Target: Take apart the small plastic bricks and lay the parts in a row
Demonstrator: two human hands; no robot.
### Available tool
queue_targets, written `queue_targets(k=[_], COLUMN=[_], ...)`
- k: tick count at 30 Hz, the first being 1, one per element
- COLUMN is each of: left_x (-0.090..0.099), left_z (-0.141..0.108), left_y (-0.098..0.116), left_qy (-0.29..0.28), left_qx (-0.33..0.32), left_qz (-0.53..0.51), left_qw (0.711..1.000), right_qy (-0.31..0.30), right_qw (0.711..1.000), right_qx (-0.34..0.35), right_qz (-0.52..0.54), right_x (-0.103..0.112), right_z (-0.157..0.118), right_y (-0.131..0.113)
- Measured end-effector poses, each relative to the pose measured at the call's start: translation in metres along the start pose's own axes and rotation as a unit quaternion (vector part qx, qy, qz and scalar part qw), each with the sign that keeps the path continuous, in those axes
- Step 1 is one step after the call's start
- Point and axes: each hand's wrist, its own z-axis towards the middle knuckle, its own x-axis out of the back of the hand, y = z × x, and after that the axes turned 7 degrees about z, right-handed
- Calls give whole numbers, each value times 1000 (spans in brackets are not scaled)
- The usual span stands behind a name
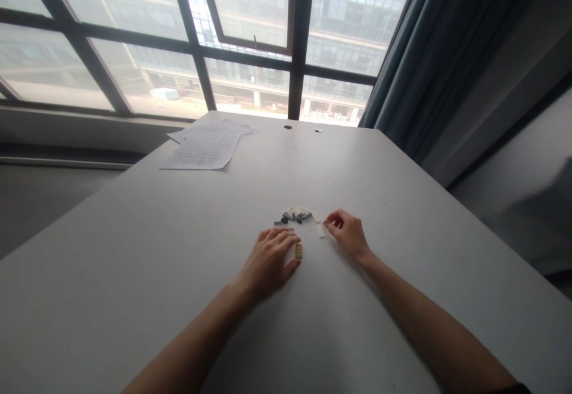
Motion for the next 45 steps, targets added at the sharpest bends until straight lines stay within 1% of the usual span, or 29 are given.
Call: queue_targets(k=[2,5,7,8,10,13,15,18,20,23,24,26,29,32,37,39,41,43,45], left_x=[-2,-5,-5,-5,-4,-4,-4,-4,-4,-4,-4,-4,-4,-3,-2,-2,-2,-2,-3], left_z=[0,-1,-1,-2,-3,-3,-3,-4,-4,-4,-5,-5,-5,-5,-5,-6,-6,-6,-6], left_y=[0,0,-1,-2,-2,-3,-3,-3,-3,-3,-3,-3,-3,-3,-1,-1,-2,-2,-3], left_qy=[3,17,23,24,25,19,14,8,8,13,15,16,7,4,15,13,11,10,11], left_qx=[1,1,2,3,4,9,11,12,15,16,15,13,15,22,31,31,33,33,31], left_qz=[8,17,20,20,20,19,22,27,28,27,26,26,26,30,36,37,37,37,37], left_qw=[1000,1000,1000,1000,999,1000,1000,1000,999,999,999,999,1000,999,999,999,999,999,999], right_qy=[-35,-118,-154,-160,-151,-132,-139,-155,-128,-64,-56,-60,-50,-28,-20,-15,-10,-5,-11], right_qw=[996,974,961,958,960,968,969,966,971,983,984,985,987,987,983,982,983,980,967], right_qx=[81,191,228,235,231,203,187,182,171,118,99,72,58,44,18,22,43,98,186], right_qz=[13,-22,-40,-42,-40,-58,-78,-96,-104,-127,-135,-143,-140,-151,-184,-186,-178,-171,-174], right_x=[0,-2,-2,-2,-1,0,-1,-2,-1,1,1,0,-8,-21,-43,-46,-44,-38,-30], right_z=[-15,-35,-43,-45,-46,-42,-40,-32,-22,-2,5,16,23,23,27,28,27,23,17], right_y=[-3,-6,-6,-6,-5,-7,-9,-10,-8,2,6,12,13,4,-11,-13,-12,-10,-9])
